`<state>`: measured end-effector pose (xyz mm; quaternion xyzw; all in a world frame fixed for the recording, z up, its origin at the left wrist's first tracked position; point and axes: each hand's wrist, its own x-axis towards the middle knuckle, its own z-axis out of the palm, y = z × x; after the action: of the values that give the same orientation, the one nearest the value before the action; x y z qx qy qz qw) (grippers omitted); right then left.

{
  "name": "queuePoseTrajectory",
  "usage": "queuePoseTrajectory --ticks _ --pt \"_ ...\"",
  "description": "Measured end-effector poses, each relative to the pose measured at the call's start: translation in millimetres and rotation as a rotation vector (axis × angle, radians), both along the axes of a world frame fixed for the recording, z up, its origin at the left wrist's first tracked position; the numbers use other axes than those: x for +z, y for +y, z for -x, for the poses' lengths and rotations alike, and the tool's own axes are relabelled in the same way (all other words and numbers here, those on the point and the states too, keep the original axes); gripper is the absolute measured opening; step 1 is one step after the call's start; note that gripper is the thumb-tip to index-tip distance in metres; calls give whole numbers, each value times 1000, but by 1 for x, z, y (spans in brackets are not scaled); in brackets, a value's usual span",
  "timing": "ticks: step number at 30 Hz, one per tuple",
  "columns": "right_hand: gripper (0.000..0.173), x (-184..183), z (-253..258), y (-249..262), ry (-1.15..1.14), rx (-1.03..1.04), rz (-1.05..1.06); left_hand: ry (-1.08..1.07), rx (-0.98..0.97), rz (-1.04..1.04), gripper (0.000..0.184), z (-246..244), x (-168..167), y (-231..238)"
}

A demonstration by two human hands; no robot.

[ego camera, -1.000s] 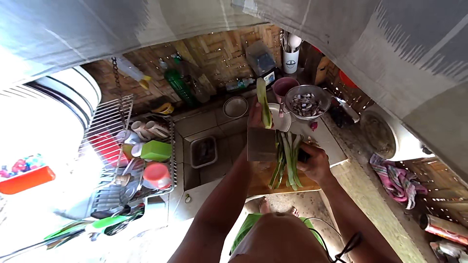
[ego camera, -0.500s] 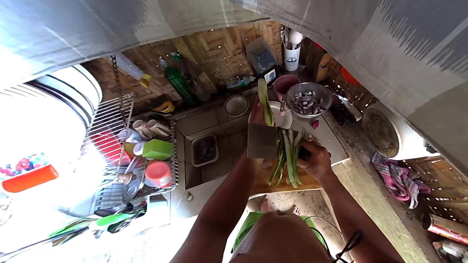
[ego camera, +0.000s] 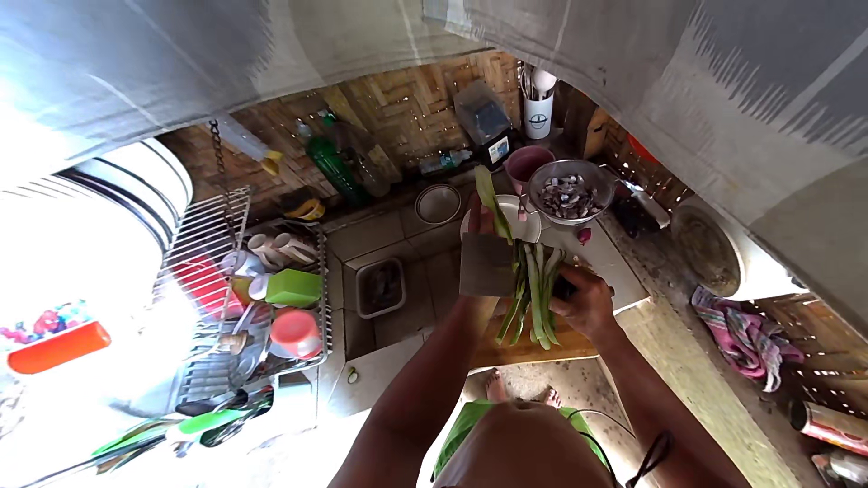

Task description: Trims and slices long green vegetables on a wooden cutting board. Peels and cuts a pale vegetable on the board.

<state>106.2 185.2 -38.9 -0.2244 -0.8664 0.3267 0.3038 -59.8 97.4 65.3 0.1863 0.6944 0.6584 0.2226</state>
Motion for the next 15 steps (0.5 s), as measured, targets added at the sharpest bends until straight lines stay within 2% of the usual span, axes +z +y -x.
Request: queuePoseTrajectory --ticks 1,3,4,6,7,8,10,11,13,15 --pt "60 0 0 0 -4 2 13 -12 -25 -54 52 -10 1 -7" --pt "62 0 0 1 -16 12 39 -34 -79 -299 55 -15 -20 -14" --pt "62 1 0 2 -19 16 47 -65 -101 -351 56 -14 -25 -15" --pt "58 1 0 3 -22 25 69 -96 -52 -261 52 -3 -26 -4" --pt "57 -1 0 4 -20 31 84 -45 -41 -199 51 11 -35 6" --pt "57 -4 -1 5 -14 41 102 91 -14 -227 52 30 -63 19" --pt "56 -9 -1 7 3 56 135 174 -11 -259 52 46 -85 31" --pt "56 -10 -1 8 5 59 144 172 -17 -246 53 42 -80 30" --pt "55 -8 -1 7 -1 51 148 55 -63 -116 51 13 -30 16" --pt "55 -6 0 7 -3 45 148 -8 -102 -94 51 -6 1 6"
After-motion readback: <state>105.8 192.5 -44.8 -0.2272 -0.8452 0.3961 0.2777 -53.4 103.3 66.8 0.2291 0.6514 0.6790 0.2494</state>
